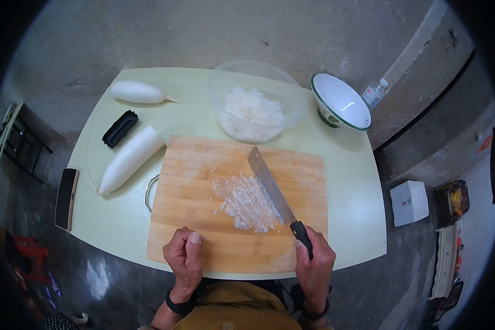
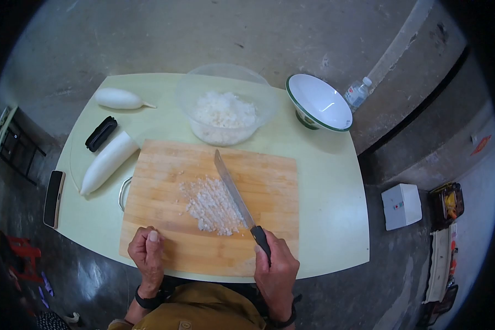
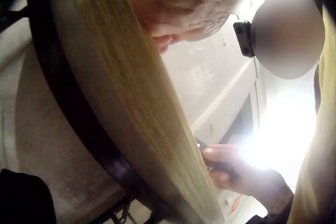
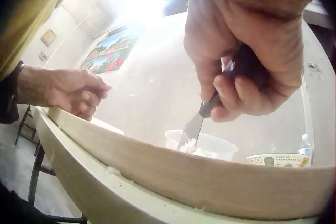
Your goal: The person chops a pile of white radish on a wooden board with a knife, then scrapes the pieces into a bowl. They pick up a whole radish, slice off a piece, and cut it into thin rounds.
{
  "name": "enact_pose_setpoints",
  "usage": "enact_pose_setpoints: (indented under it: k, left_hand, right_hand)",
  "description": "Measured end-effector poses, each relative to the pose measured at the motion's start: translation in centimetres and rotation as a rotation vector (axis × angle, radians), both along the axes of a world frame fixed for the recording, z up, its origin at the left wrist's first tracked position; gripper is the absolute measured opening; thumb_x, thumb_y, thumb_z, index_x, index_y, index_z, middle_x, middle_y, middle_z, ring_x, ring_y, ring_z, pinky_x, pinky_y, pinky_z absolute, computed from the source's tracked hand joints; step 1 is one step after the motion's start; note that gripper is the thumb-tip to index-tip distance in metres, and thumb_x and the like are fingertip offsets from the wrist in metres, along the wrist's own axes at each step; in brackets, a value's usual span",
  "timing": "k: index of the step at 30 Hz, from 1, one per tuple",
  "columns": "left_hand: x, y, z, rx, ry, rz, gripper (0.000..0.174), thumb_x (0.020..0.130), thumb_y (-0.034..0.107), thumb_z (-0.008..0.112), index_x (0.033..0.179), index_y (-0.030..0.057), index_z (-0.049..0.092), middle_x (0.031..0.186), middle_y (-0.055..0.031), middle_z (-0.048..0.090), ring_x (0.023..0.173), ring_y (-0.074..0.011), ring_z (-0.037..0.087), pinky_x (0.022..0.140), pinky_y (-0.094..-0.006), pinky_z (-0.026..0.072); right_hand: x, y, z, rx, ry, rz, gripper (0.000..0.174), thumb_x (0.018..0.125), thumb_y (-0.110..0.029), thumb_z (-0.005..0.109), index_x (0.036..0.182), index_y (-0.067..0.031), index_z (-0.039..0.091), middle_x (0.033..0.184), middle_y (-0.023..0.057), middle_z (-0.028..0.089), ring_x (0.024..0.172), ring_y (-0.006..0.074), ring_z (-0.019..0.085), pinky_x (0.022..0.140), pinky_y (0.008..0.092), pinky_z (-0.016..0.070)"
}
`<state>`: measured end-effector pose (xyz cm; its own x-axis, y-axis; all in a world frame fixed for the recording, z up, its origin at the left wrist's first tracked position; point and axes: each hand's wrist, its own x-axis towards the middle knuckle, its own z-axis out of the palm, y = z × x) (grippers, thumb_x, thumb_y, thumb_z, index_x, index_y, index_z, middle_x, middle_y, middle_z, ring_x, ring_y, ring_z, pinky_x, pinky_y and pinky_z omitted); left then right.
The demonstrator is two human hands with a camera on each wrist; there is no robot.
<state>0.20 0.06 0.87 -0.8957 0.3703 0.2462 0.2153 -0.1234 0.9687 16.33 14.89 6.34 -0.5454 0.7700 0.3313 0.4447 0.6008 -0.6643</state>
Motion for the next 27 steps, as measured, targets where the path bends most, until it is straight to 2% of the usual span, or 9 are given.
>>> enact_pose_setpoints:
  k: [1, 5, 7, 8, 10, 11, 13, 27]
  left_hand:
    - [0.0, -0.1, -0.1, 0.004, -0.003, 0.001, 0.027, 0.094, 0.018, 0.056, 0.075, 0.0, 0.054, 0.064, -0.0033, 0.054, 0.057, -0.0092, 0.043, 0.054, -0.0246, 0.0341]
    - [0.0, 0.0, -0.4, -0.008, 0.011, 0.003, 0.027, 0.094, 0.019, 0.056, 0.075, 0.0001, 0.054, 0.064, -0.0033, 0.054, 0.058, -0.0092, 0.043, 0.054, -0.0247, 0.0339]
    - [0.0, 0.0, -0.1, -0.001, 0.016, 0.002, 0.027, 0.094, 0.019, 0.056, 0.075, 0.0, 0.054, 0.064, -0.0033, 0.054, 0.058, -0.0093, 0.043, 0.054, -0.0247, 0.0339]
    - [-0.1, 0.1, -0.1, 0.002, 0.019, 0.003, 0.027, 0.094, 0.019, 0.056, 0.075, 0.0, 0.054, 0.064, -0.0033, 0.054, 0.058, -0.0093, 0.043, 0.054, -0.0247, 0.0339]
    - [0.0, -0.1, -0.4, 0.005, 0.007, -0.003, 0.026, 0.094, 0.018, 0.056, 0.075, -0.0001, 0.054, 0.064, -0.0033, 0.053, 0.057, -0.0093, 0.042, 0.053, -0.0247, 0.0337]
    - [-0.1, -0.1, -0.4, 0.004, 0.007, -0.002, 0.026, 0.094, 0.018, 0.056, 0.075, -0.0001, 0.054, 0.064, -0.0033, 0.053, 0.057, -0.0093, 0.042, 0.053, -0.0247, 0.0337]
    - [0.0, 0.0, -0.2, -0.005, 0.014, 0.01, 0.026, 0.094, 0.018, 0.056, 0.075, -0.0001, 0.054, 0.064, -0.003, 0.053, 0.057, -0.009, 0.041, 0.053, -0.0248, 0.0333]
    - [0.0, 0.0, -0.2, -0.005, 0.012, 0.007, 0.026, 0.094, 0.017, 0.055, 0.075, -0.0003, 0.054, 0.062, -0.0027, 0.052, 0.057, -0.009, 0.041, 0.053, -0.0246, 0.0331]
  right_hand:
    - [0.0, -0.1, 0.1, -0.031, -0.007, -0.015, 0.03, 0.079, 0.005, 0.057, 0.109, 0.0034, 0.062, 0.088, 0.0158, 0.064, 0.076, 0.0257, 0.062, 0.072, 0.032, 0.0494]
    - [0.2, -0.2, 0.2, -0.069, 0.022, -0.015, 0.03, 0.079, 0.005, 0.057, 0.109, 0.0035, 0.062, 0.089, 0.0162, 0.064, 0.077, 0.0255, 0.063, 0.072, 0.032, 0.0494]
    - [0.1, 0.3, -0.6, 0.008, 0.02, 0.061, 0.032, 0.079, 0.003, 0.062, 0.111, 0.0, 0.061, 0.087, 0.0169, 0.064, 0.076, 0.0316, 0.064, 0.066, 0.0356, 0.0515]
    - [0.1, 0.2, -0.3, 0.011, 0.022, 0.061, 0.032, 0.079, 0.003, 0.062, 0.111, 0.0, 0.061, 0.087, 0.0169, 0.064, 0.076, 0.0316, 0.064, 0.066, 0.0356, 0.0515]
    - [0.0, -0.4, 0.4, -0.057, 0.022, -0.003, 0.03, 0.079, 0.004, 0.058, 0.109, 0.0035, 0.062, 0.09, 0.0172, 0.065, 0.078, 0.0254, 0.063, 0.072, 0.0321, 0.0497]
    - [0.0, -0.2, 0.2, -0.058, 0.022, -0.003, 0.03, 0.079, 0.004, 0.058, 0.109, 0.0035, 0.062, 0.09, 0.0172, 0.065, 0.078, 0.0254, 0.063, 0.072, 0.0321, 0.0497]
    - [-0.1, 0.1, -0.3, 0.037, -0.004, 0.043, 0.031, 0.079, 0.002, 0.062, 0.11, 0.0004, 0.061, 0.086, 0.017, 0.063, 0.074, 0.0318, 0.063, 0.065, 0.0365, 0.051]
    - [0.4, 0.4, -0.2, 0.033, 0.017, -0.016, 0.031, 0.079, 0.002, 0.062, 0.11, 0.0001, 0.062, 0.087, 0.0165, 0.064, 0.075, 0.0315, 0.064, 0.067, 0.0353, 0.0517]
